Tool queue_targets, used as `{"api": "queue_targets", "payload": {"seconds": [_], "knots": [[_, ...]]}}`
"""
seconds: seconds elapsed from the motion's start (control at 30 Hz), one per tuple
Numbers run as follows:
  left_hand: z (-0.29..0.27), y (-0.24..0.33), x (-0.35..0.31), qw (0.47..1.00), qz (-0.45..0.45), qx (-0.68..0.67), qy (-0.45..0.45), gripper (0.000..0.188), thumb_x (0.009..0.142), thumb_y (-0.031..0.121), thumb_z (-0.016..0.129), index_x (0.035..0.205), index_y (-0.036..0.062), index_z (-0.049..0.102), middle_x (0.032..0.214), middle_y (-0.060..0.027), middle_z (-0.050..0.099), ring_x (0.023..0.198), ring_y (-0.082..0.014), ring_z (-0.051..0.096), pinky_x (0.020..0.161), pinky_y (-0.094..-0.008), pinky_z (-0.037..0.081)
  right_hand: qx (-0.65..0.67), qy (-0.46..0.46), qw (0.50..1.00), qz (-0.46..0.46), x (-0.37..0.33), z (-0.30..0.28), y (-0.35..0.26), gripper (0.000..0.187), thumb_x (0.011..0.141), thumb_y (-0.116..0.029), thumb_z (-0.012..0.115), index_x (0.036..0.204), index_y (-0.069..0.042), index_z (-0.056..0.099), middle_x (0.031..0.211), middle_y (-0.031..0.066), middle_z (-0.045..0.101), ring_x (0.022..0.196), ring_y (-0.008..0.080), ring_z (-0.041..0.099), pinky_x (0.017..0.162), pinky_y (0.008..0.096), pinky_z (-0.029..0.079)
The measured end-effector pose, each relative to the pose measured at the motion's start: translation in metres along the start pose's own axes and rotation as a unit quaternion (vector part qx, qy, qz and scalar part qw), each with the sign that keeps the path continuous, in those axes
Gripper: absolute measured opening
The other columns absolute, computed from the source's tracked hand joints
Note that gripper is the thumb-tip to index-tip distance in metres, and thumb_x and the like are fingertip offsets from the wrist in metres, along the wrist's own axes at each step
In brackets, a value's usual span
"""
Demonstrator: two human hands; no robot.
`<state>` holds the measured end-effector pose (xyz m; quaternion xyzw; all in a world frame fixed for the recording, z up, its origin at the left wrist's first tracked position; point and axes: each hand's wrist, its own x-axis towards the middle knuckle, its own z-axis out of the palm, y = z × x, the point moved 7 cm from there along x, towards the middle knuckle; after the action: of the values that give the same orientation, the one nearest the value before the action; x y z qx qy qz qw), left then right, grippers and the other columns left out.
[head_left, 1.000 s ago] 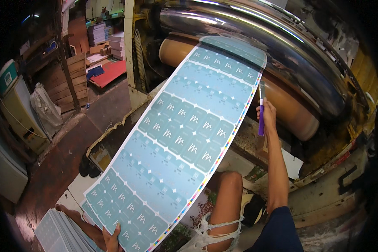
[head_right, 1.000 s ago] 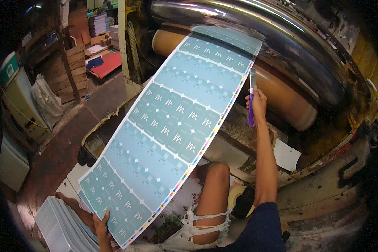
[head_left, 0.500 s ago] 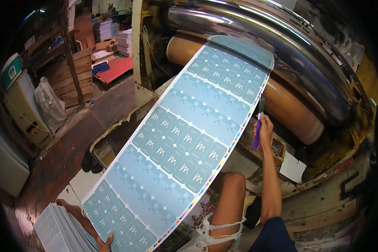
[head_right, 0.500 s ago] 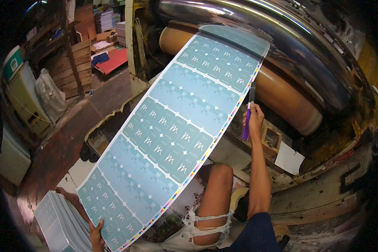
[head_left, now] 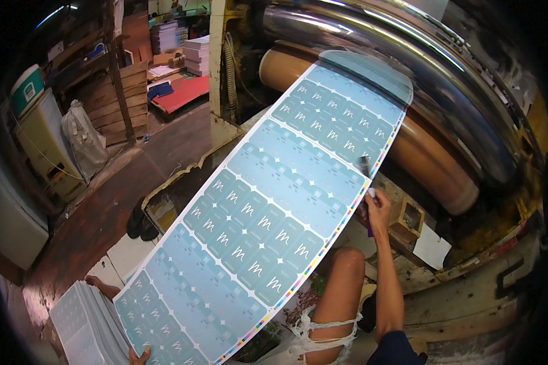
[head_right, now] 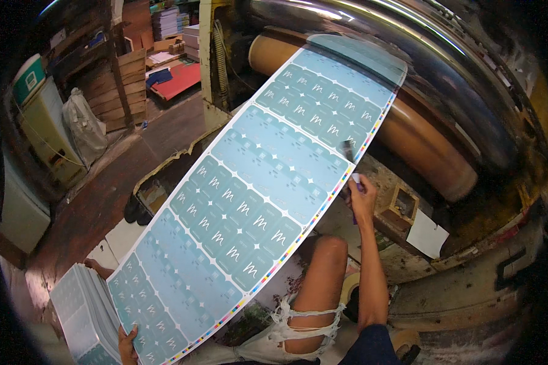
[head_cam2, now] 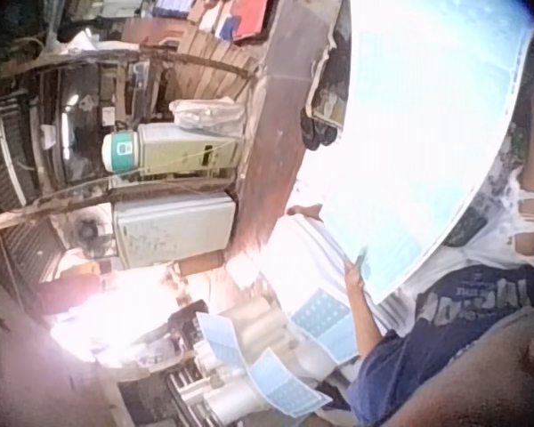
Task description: The person cuts a printed sheet of paper using a utility knife along a guide on a printing press and then uses a blue pen to mark the edge of the next sheet.
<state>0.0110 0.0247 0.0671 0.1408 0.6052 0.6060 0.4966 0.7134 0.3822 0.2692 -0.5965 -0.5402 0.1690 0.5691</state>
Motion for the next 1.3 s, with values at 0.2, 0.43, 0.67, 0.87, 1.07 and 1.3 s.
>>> {"api": "queue_targets", "payload": {"seconds": [0.2,0.43,0.67,0.87,1.07,1.3], "knots": [[-0.011,-0.003,-0.018,1.0,0.005,-0.008,0.026,0.052,0.081,0.0,0.066,0.128,0.0016,0.043,0.105,-0.0149,0.061,0.084,-0.0247,0.065,0.072,-0.0356,0.057,-0.347,0.131,0.868,-0.331,0.001,-0.017,-0.081,0.06,0.068,0.003,0.07,0.125,-0.01,0.056,0.105,0.0092,0.054,0.085,0.027,0.061,0.068,0.0385,0.049],[-0.069,-0.049,-0.041,0.993,-0.059,0.007,0.102,0.076,0.085,0.008,0.069,0.146,-0.0018,0.024,0.134,-0.0148,0.05,0.101,-0.0234,0.058,0.079,-0.0312,0.052,-0.393,-0.147,0.839,-0.345,0.042,-0.011,-0.067,0.071,0.062,0.006,0.064,0.128,-0.022,0.058,0.13,0.0101,0.057,0.083,0.031,0.067,0.071,0.0379,0.055],[-0.129,-0.085,-0.011,0.991,-0.056,0.004,0.124,0.052,0.085,0.001,0.066,0.131,0.0006,0.041,0.11,-0.0141,0.059,0.09,-0.0231,0.062,0.077,-0.0333,0.054,-0.326,-0.209,0.893,-0.229,0.067,-0.012,-0.09,0.042,0.07,0.001,0.054,0.109,0.0,0.067,0.074,0.0266,0.062,0.059,0.0246,0.065,0.058,0.0321,0.047],[-0.128,-0.043,-0.012,0.989,-0.019,-0.028,0.142,0.05,0.086,0.001,0.065,0.129,-0.001,0.041,0.113,-0.0135,0.059,0.093,-0.0229,0.061,0.079,-0.034,0.052,-0.276,-0.191,0.92,-0.204,0.05,-0.001,-0.08,0.037,0.072,-0.003,0.061,0.108,0.0,0.067,0.082,0.027,0.063,0.061,0.0262,0.066,0.059,0.0325,0.048],[-0.068,-0.056,0.063,0.991,0.051,0.044,0.119,0.037,0.085,0.0,0.066,0.119,-0.0017,0.052,0.105,-0.0092,0.063,0.089,-0.0188,0.061,0.077,-0.034,0.052,-0.261,-0.203,0.917,-0.224,0.007,0.042,-0.117,0.032,0.074,-0.003,0.063,0.105,-0.001,0.069,0.087,0.0231,0.067,0.069,0.0305,0.069,0.068,0.0336,0.052],[-0.016,-0.044,0.146,0.997,0.075,0.0,0.02,0.029,0.086,0.001,0.067,0.113,-0.0023,0.059,0.099,-0.0075,0.066,0.083,-0.0167,0.062,0.075,-0.0315,0.051,-0.26,-0.23,0.916,-0.201,-0.054,0.09,-0.168,0.033,0.077,-0.002,0.065,0.108,-0.009,0.07,0.1,0.0224,0.067,0.068,0.0286,0.068,0.066,0.0334,0.052]]}}
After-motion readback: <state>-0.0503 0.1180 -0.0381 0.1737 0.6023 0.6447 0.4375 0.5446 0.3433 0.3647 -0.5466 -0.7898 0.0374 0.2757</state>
